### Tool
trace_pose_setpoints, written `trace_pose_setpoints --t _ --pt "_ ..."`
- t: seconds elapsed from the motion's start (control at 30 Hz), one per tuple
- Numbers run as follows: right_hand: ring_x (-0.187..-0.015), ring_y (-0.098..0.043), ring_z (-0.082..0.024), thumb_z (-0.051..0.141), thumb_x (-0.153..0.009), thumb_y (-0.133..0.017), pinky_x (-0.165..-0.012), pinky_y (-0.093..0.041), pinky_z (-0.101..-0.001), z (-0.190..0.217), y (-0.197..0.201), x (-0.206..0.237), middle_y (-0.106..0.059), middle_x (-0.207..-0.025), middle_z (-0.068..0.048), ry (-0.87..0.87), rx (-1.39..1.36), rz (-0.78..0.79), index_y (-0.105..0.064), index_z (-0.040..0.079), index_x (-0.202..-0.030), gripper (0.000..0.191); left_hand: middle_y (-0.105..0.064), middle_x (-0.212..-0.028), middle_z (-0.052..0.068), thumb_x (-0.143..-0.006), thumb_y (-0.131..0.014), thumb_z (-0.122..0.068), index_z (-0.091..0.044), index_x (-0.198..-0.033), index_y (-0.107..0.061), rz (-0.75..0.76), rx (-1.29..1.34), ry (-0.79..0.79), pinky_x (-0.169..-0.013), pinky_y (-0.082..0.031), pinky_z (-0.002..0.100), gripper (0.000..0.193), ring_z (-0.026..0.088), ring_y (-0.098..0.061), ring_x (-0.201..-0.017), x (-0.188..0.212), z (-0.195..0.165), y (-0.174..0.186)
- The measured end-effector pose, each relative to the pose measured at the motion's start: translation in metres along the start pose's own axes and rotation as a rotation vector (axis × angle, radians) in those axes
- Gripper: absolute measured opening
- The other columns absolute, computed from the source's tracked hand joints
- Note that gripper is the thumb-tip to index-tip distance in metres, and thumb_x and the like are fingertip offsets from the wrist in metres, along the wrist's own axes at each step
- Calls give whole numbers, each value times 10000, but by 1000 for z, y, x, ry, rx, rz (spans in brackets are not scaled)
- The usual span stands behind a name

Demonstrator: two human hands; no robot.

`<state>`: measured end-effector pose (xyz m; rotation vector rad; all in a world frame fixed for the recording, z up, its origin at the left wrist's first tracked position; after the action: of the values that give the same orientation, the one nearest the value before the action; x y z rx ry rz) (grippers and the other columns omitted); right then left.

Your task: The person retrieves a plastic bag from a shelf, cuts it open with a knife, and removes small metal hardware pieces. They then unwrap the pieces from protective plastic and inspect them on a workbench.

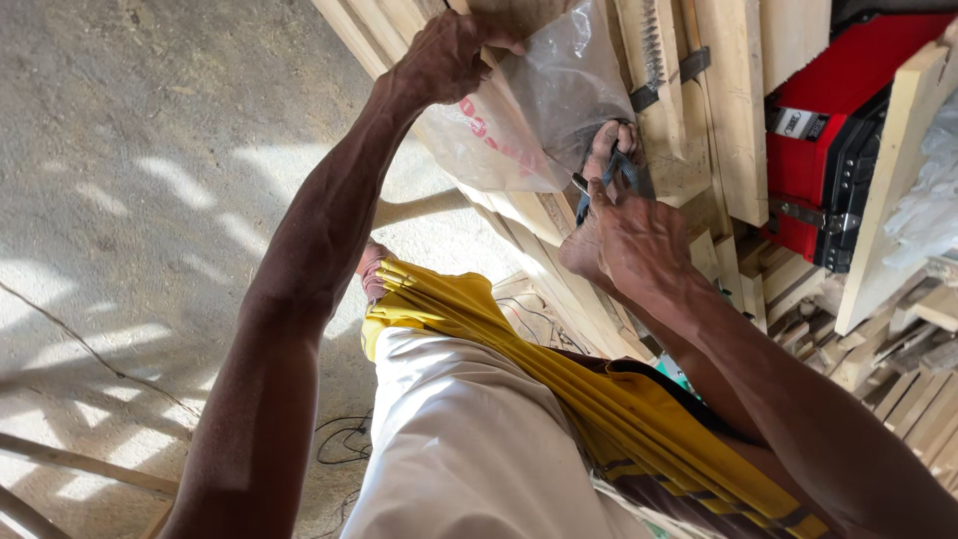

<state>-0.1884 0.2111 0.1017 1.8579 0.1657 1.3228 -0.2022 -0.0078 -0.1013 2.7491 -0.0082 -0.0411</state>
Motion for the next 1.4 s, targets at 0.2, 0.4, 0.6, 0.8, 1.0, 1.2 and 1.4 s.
trace_pose_setpoints --t 0.2,0.4,0.6,0.8,1.0,1.2,1.4 --pt "-599 -712 -304 38 -925 -585 -493 -573 -445 2 -5 -22 -701 -775 -243 8 -56 10 -569 -9 -1428 505 -762 -1226 99 -847 -604 194 -78 -1143 -778 -47 50 -86 -647 -636 291 438 163 -783 -907 5 -16 13" --pt "-587 -689 -305 8 -911 -552 -535 -584 -447 7 20 -21 -708 -807 -241 122 -117 -162 -583 7 -1428 518 -790 -1073 128 -914 -688 83 -38 -1084 -789 -95 1 -95 -512 -575 308 232 166 -725 -618 21 -32 20" --pt "-587 -685 -307 47 -984 -498 -545 -592 -460 -14 23 0 -700 -776 -207 -34 -57 148 -317 -30 -1640 685 -789 -955 146 -1008 -643 82 -21 -1105 -785 -136 50 -81 -503 -593 304 200 146 -737 -638 42 -39 28" --pt "-683 -696 -254 131 -993 -575 -695 -622 -398 4 14 -25 -667 -782 -184 280 14 -436 -488 93 -1498 515 -797 -965 142 -964 -655 56 -46 -1088 -790 -224 45 -114 -525 -621 284 209 152 -747 -647 60 -62 27" --pt "-503 -637 -253 89 -968 -605 -441 -531 -390 -24 10 3 -672 -670 -152 66 -149 -37 -454 -124 -1522 612 -796 -948 137 -1028 -618 55 -57 -1109 -788 -219 23 -41 -464 -591 267 219 154 -746 -639 64 -51 27" --pt "-480 -602 -214 109 -1009 -573 -416 -509 -361 -11 16 -14 -650 -636 -128 81 -60 41 -443 -86 -1539 580 -801 -974 144 -1010 -606 73 -61 -1127 -786 -285 65 -110 -491 -616 247 253 158 -758 -677 81 -66 29" --pt "-519 -604 -192 24 -962 -564 -436 -524 -346 -12 -1 -12 -616 -996 -350 159 -75 -104 -560 -25 -1422 462 -791 -923 138 -1018 -628 59 -61 -1128 -791 -271 20 -47 -505 -617 281 230 175 -761 -690 92 -72 28"
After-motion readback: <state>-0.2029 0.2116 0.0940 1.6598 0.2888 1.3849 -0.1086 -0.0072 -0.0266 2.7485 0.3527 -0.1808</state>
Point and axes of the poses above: each hand's wrist, its own x-axis away from the middle knuckle, its own y-axis out of the back of the hand, z = x × y, the point moved 6 cm from there along -x, towards the middle knuckle
